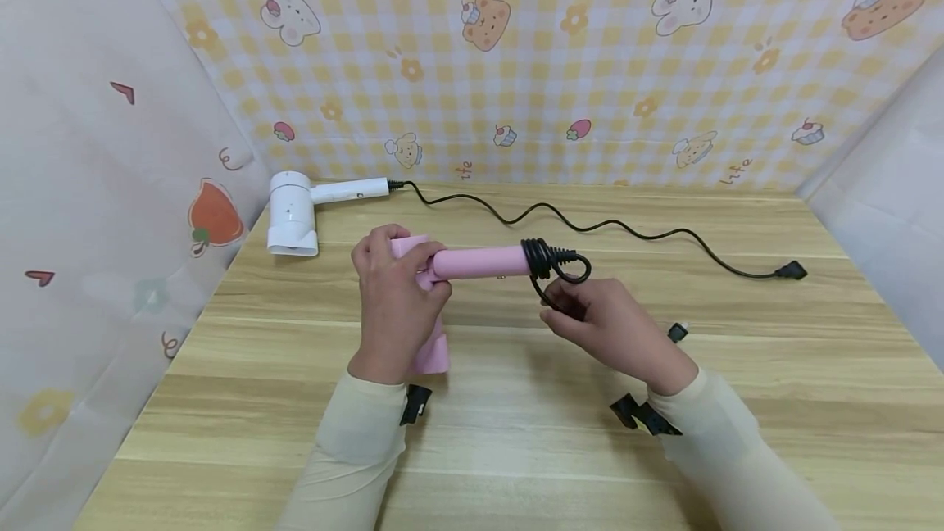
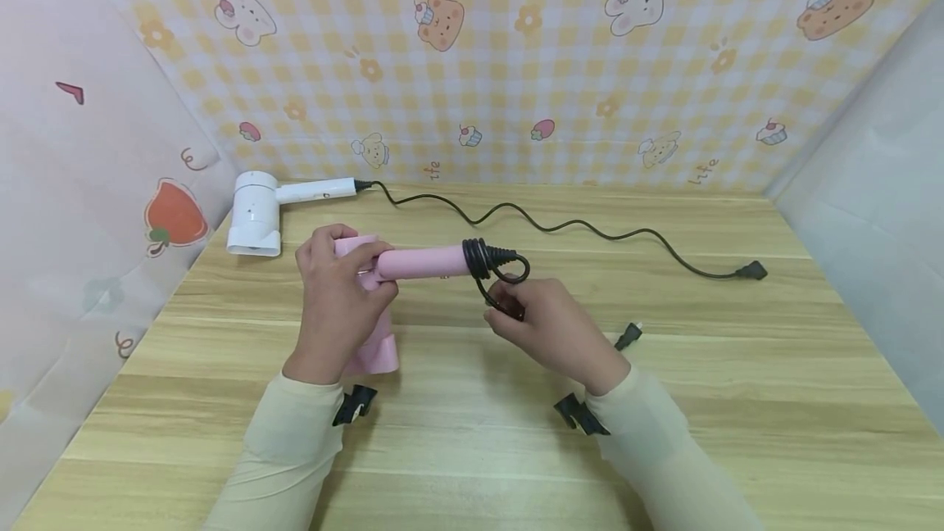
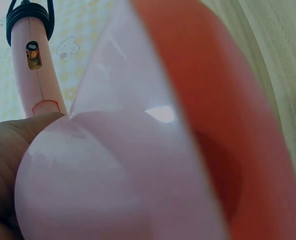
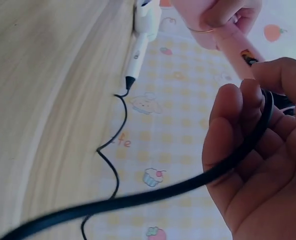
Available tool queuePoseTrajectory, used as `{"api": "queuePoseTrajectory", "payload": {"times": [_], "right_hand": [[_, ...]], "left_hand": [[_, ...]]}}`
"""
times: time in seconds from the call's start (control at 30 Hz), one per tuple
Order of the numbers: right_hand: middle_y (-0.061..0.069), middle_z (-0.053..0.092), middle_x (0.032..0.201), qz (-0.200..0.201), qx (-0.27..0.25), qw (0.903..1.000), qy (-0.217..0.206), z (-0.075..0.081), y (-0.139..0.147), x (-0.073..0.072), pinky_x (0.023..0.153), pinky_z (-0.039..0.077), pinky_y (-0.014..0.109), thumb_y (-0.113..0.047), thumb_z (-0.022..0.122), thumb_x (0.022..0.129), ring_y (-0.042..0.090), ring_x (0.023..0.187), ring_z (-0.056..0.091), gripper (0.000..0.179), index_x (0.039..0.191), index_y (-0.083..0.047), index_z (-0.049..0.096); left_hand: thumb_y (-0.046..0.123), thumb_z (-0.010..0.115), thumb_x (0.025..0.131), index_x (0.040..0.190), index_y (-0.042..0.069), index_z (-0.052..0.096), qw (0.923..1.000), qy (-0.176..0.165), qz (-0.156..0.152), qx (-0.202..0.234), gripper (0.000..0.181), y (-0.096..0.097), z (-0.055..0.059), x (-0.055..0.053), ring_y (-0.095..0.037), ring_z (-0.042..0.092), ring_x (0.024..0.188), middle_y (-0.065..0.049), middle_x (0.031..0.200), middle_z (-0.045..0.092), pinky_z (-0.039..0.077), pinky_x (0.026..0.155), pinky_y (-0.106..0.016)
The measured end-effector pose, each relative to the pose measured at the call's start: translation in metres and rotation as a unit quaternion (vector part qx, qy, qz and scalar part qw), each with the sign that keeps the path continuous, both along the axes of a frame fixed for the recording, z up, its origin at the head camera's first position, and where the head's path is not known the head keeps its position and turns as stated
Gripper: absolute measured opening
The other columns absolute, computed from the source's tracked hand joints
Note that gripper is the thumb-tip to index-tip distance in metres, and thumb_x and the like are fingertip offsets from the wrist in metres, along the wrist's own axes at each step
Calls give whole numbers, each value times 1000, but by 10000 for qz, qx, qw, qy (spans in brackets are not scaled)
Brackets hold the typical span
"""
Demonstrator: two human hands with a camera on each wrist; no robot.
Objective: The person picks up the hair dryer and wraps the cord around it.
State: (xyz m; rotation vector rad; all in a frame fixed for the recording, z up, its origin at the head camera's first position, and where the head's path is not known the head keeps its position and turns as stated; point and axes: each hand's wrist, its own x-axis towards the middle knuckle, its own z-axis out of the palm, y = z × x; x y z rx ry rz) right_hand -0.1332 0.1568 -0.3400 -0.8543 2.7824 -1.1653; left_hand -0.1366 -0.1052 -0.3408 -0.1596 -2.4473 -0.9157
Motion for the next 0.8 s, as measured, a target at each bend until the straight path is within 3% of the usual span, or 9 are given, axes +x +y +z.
{"api": "queuePoseTrajectory", "payload": {"times": [0.1,0.3,0.5,0.8], "right_hand": [[-10,51,68,99,86,9999,62,4,0,6,52,40,24,-12,66,93,6,57,45,2,95,-12,65],[-10,47,70,419,350,9971,524,12,1,15,52,40,23,0,56,90,4,58,42,26,110,-13,65],[-10,49,71,314,506,9897,1300,24,-1,19,51,39,22,3,55,89,1,57,39,24,102,-11,70],[-9,57,79,125,255,9816,1886,42,-2,20,54,39,23,6,58,87,5,61,43,25,98,-11,71]], "left_hand": [[1,81,71,103,10,77,10000,-10,18,5,33,-1,0,0,-42,31,124,-16,126,47,35,97,-53],[2,82,72,104,10,77,9998,-102,123,-93,34,0,0,0,-43,30,125,-15,127,46,35,97,-56],[2,82,73,104,11,77,9995,-176,200,-162,32,2,1,1,-43,29,127,-15,128,45,35,97,-58],[2,83,72,103,11,78,9994,-60,218,-246,33,3,0,1,-43,30,125,-15,126,46,36,94,-58]]}}
